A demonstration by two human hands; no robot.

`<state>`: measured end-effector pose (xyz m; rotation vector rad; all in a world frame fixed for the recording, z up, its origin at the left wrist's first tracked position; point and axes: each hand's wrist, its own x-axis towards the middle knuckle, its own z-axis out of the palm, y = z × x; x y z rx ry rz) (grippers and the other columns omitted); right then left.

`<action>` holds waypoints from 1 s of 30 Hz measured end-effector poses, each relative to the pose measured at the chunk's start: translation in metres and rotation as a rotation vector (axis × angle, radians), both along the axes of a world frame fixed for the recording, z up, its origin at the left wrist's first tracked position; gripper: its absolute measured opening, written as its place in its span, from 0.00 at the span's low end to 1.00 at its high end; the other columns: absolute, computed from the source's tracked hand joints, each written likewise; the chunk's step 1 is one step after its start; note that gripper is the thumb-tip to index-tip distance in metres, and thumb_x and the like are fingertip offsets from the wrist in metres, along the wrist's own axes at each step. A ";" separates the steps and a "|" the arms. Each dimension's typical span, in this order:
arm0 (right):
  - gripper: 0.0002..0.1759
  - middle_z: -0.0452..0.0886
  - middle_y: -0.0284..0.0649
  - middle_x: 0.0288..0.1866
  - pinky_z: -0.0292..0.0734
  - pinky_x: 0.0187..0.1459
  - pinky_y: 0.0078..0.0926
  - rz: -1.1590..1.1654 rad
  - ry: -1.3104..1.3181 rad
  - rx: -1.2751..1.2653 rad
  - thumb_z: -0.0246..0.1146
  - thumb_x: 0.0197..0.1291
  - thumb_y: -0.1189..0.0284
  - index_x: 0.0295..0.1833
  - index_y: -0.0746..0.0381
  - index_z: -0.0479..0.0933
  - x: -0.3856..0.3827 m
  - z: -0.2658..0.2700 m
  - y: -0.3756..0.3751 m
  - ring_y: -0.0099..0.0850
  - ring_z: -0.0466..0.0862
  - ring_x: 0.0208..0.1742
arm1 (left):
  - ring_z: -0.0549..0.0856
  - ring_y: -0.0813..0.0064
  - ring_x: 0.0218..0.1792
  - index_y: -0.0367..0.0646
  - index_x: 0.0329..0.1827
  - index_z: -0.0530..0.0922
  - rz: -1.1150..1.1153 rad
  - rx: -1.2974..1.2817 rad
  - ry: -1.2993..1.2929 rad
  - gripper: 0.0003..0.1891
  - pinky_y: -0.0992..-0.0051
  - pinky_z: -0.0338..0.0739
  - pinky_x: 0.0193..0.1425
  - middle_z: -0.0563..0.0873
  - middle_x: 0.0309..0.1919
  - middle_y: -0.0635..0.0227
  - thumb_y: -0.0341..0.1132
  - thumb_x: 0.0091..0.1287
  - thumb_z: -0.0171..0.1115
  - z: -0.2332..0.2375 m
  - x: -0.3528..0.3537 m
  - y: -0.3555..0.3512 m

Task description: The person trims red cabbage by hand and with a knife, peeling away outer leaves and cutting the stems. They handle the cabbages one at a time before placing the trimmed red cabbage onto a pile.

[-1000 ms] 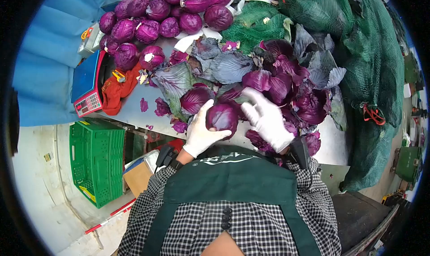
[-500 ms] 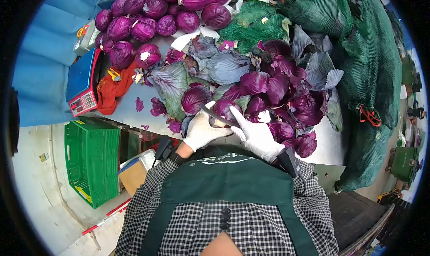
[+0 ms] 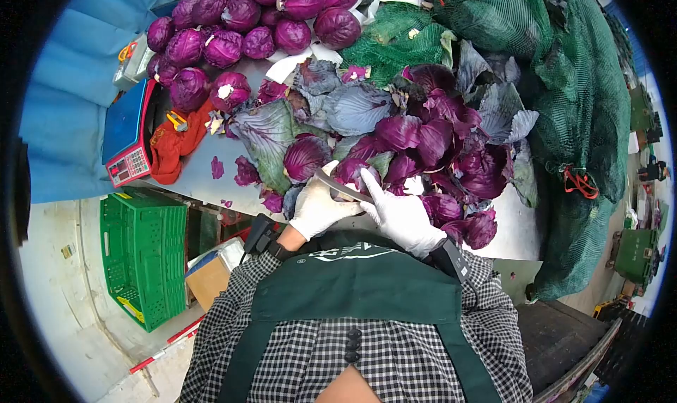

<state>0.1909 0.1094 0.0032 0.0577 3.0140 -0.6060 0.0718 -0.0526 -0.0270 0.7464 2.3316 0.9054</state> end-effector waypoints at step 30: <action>0.19 0.85 0.44 0.37 0.78 0.38 0.30 -0.255 0.107 -0.654 0.52 0.71 0.60 0.59 0.60 0.74 -0.027 0.028 -0.004 0.36 0.85 0.34 | 0.70 0.60 0.66 0.38 0.69 0.63 0.107 0.456 -0.457 0.43 0.66 0.63 0.70 0.70 0.64 0.50 0.45 0.54 0.76 -0.026 -0.001 -0.019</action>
